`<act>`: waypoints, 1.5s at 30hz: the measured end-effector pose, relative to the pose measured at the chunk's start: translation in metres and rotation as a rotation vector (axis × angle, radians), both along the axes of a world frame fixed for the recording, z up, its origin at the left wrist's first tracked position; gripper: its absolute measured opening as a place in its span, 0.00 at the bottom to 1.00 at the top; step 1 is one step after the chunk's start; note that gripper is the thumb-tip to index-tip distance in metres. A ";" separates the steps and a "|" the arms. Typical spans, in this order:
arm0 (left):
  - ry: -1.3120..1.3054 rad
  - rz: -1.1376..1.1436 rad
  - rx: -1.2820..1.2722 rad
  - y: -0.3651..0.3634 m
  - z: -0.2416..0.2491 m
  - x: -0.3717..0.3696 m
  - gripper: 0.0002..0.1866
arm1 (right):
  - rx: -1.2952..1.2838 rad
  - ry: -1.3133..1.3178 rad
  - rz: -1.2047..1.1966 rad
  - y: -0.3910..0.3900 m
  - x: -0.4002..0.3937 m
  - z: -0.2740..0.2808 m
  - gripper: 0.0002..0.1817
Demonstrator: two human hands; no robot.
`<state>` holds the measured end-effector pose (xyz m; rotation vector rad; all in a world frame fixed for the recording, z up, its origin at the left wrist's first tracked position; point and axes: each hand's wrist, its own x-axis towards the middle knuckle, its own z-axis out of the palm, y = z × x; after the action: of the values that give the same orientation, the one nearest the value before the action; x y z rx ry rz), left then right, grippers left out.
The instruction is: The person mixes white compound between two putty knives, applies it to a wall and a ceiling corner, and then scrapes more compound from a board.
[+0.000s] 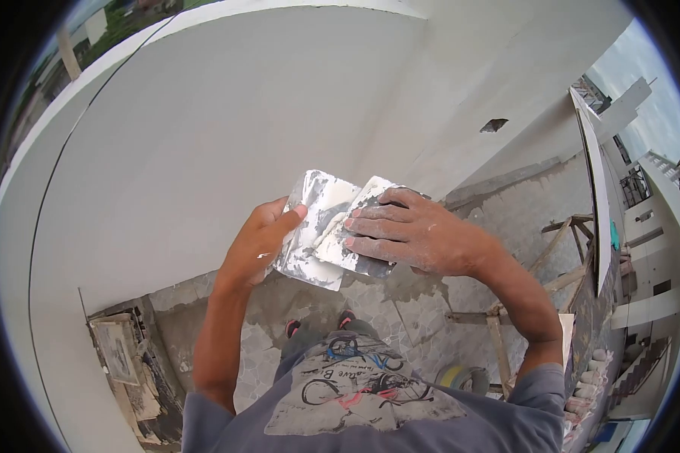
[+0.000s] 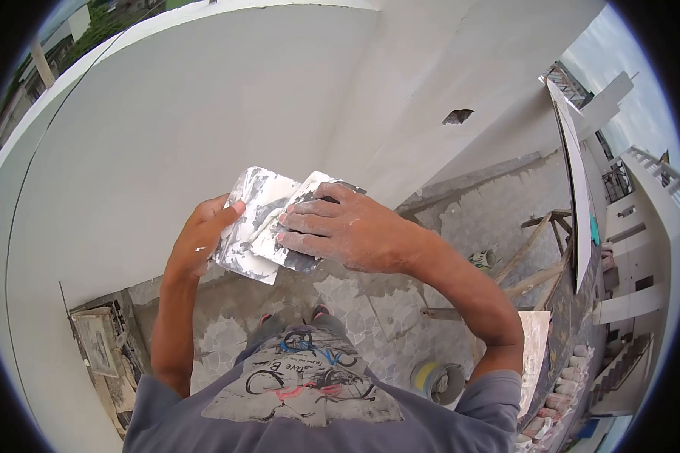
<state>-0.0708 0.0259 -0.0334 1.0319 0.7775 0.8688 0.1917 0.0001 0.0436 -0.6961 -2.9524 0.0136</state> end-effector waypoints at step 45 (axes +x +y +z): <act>-0.321 0.129 -0.564 -0.116 -0.229 0.076 0.22 | 0.488 -1.232 -0.311 0.294 0.006 0.106 0.28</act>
<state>0.0049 -0.0899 -0.2626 0.3374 0.7579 0.8310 0.1979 0.2939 0.1501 -1.4215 -3.4770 -1.6329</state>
